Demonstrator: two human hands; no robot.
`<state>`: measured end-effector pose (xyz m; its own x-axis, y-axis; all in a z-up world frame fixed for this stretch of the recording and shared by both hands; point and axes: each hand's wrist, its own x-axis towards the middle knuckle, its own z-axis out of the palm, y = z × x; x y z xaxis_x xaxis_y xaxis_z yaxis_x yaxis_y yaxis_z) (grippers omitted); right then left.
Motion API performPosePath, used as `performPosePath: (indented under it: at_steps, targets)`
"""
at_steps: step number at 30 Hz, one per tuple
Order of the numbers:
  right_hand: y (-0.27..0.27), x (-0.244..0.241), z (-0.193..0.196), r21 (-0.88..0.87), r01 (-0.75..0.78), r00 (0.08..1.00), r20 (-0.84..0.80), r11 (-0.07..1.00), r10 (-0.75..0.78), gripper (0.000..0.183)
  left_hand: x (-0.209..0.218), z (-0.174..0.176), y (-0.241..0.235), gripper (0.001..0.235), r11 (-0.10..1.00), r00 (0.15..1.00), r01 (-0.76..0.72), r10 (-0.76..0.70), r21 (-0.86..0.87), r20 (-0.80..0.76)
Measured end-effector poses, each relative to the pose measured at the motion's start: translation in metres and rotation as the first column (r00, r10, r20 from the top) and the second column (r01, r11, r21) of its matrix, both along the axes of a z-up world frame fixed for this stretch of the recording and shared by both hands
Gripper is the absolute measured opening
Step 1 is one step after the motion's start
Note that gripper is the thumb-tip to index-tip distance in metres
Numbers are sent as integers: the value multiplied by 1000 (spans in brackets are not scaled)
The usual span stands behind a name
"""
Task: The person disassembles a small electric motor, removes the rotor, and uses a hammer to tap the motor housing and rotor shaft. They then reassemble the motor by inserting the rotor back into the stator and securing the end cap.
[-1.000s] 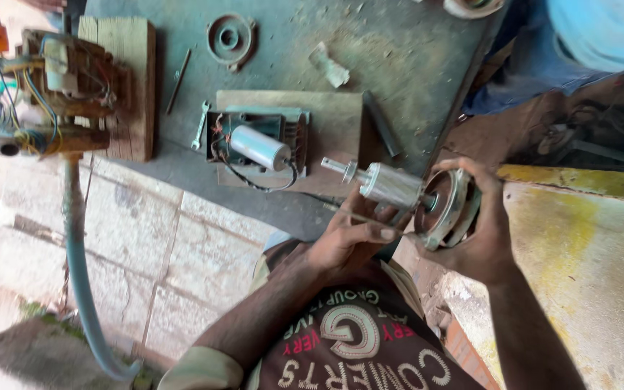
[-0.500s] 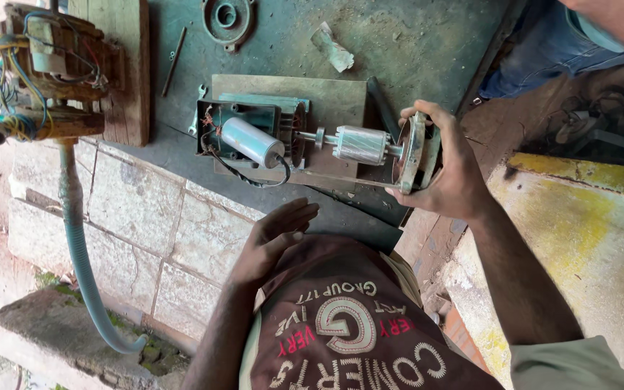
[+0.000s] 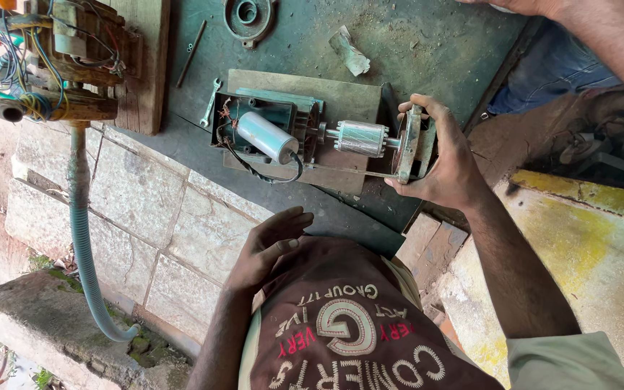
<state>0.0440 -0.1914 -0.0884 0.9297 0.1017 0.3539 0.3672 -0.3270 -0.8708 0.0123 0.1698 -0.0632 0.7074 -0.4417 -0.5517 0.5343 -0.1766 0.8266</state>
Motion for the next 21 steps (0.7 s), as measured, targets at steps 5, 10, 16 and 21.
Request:
performPosePath:
  at_steps: [5, 10, 16, 21]
  targets:
    - [1, -3, -2, 15, 3, 1000, 13, 1000, -3, 110, -3, -2, 3, 69, 1000, 1000, -24, 24, 3, -8]
    - [5, -1, 1, 8, 20, 1000, -3, 1000, -20, 111, -3, -6, 5, 69, 1000, 1000, -11, 11, -7, 13]
    - [11, -1, 2, -28, 41, 999, 7, 999, -41, 111, -6, -8, 8, 70, 999, 1000, -31, 31, -24, 5]
    - [14, -1, 1, -42, 66, 998, 8, 997, -66, 113, -6, -8, 9, 71, 999, 999, -47, 46, -22, -9]
